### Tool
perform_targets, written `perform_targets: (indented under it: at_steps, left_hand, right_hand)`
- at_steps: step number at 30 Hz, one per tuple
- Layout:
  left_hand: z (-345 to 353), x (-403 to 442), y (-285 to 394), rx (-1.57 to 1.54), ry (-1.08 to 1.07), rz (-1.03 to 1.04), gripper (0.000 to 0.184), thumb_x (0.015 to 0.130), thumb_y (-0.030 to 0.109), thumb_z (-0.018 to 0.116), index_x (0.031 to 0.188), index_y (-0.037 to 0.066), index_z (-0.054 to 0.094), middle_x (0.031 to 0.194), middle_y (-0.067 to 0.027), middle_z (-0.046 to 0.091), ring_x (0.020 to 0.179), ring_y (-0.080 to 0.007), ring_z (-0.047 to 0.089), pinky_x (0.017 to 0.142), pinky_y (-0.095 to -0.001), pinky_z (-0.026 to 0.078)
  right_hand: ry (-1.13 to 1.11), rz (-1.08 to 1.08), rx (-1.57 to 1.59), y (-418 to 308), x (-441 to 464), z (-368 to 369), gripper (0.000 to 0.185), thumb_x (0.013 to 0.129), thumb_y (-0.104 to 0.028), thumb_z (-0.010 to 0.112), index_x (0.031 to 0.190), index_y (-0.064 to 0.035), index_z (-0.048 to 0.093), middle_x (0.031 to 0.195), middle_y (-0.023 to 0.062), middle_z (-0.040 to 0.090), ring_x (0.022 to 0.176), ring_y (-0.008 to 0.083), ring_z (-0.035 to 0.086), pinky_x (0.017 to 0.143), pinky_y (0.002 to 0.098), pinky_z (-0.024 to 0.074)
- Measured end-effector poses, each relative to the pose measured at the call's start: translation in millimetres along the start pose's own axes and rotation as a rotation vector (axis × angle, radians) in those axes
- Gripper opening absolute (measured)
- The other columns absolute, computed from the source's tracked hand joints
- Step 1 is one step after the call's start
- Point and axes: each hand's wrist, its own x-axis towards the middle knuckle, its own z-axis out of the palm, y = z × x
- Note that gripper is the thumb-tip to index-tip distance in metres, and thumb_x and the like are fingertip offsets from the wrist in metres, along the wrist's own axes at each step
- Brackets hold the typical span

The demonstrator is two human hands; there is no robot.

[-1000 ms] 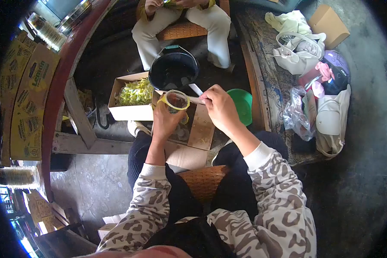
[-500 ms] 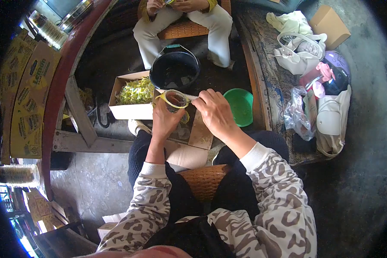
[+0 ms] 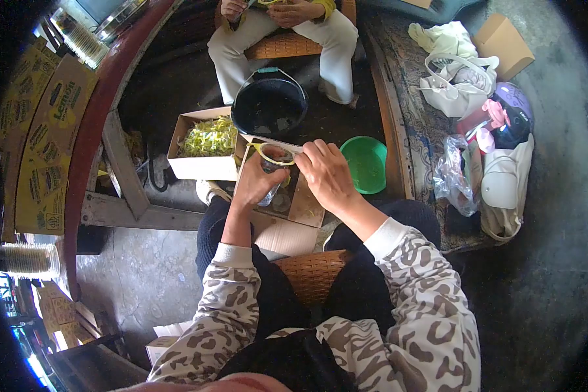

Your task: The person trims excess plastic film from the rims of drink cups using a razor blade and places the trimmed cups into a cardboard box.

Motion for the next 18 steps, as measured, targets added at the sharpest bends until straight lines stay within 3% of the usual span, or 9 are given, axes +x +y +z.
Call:
perform_targets:
  at_steps: [5,7,8,12,14,18]
  left_hand:
    - [0,3,-10,-0.111,-0.068,-0.033,0.041,0.071,0.015,0.073,0.107,-0.002,0.061,0.096,-0.0094,0.065,0.091,-0.0189,0.062,0.086,-0.0318,0.049]
    - [1,2,-7,-0.334,-0.174,-0.218,0.044,0.068,0.017,0.072,0.107,-0.003,0.062,0.093,-0.0128,0.067,0.084,-0.0212,0.064,0.080,-0.0330,0.050]
    - [1,1,-8,-0.334,-0.177,-0.217,0.044,0.068,0.017,0.072,0.107,-0.003,0.062,0.093,-0.0128,0.067,0.084,-0.0212,0.064,0.080,-0.0330,0.050]
    - [3,2,-12,-0.265,-0.151,-0.097,0.047,0.069,0.014,0.073,0.111,-0.002,0.061,0.097,-0.0112,0.067,0.090,-0.0194,0.064,0.084,-0.0316,0.050]
    - [3,3,-12,-0.183,-0.117,-0.010,0.047,0.068,0.013,0.074,0.111,-0.001,0.061,0.098,-0.0110,0.067,0.091,-0.0192,0.064,0.085,-0.0314,0.050]
    - [2,3,-5,-0.084,-0.020,0.122,0.052,0.065,0.007,0.076,0.114,0.000,0.061,0.101,-0.0102,0.067,0.096,-0.0200,0.064,0.088,-0.0324,0.050]
  right_hand:
    - [0.001,0.000,0.002,0,1,-1,0.011,0.073,-0.008,0.063,0.084,-0.0074,0.060,0.084,0.0034,0.052,0.082,0.0200,0.052,0.070,0.0333,0.0438]
    - [0.005,0.009,0.019,0,1,1,0.011,0.073,-0.006,0.063,0.084,-0.0075,0.060,0.084,0.0040,0.052,0.083,0.0206,0.053,0.070,0.0342,0.0442]
    - [0.008,0.018,0.035,1,0,2,0.012,0.073,-0.004,0.063,0.084,-0.0075,0.061,0.085,0.0045,0.052,0.083,0.0213,0.053,0.070,0.0351,0.0445]
    - [0.008,0.235,0.285,8,-2,8,0.012,0.076,0.003,0.063,0.085,-0.0057,0.062,0.085,0.0067,0.056,0.081,0.0239,0.057,0.069,0.0373,0.0468]
    - [0.034,0.483,0.620,12,-2,9,0.013,0.079,0.007,0.062,0.086,-0.0039,0.063,0.085,0.0094,0.060,0.078,0.0267,0.061,0.067,0.0382,0.0490]
    - [0.019,0.556,0.610,15,1,-2,0.013,0.079,0.007,0.063,0.087,-0.0036,0.063,0.084,0.0094,0.061,0.077,0.0270,0.062,0.066,0.0373,0.0501]
